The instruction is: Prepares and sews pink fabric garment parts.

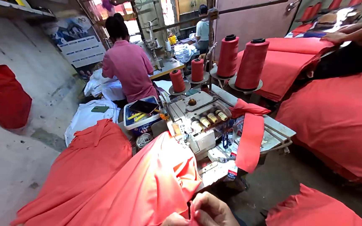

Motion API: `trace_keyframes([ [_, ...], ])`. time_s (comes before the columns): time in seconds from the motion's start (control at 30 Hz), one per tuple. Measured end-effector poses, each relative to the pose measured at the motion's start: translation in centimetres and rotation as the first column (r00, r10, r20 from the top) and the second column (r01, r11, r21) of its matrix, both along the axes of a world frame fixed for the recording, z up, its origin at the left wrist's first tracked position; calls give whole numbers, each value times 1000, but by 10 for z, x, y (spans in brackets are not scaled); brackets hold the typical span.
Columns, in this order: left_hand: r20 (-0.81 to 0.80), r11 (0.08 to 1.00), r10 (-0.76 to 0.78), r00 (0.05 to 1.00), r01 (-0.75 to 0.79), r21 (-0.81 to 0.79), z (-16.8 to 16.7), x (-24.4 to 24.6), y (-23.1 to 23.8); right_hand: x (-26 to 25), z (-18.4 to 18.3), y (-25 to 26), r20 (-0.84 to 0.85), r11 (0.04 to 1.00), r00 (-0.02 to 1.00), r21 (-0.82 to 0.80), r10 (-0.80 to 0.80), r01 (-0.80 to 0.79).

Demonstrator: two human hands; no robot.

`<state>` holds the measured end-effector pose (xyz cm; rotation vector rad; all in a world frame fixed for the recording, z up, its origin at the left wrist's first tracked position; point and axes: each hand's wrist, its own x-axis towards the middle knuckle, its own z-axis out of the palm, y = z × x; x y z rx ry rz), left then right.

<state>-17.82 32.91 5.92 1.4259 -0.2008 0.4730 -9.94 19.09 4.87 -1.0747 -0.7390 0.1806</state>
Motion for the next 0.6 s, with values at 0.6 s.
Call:
trace_keyframes([
  [0.6,9,951,-82,997,76,301,-3,19,22,11,-14,3,233,992,965,1,-121,124],
])
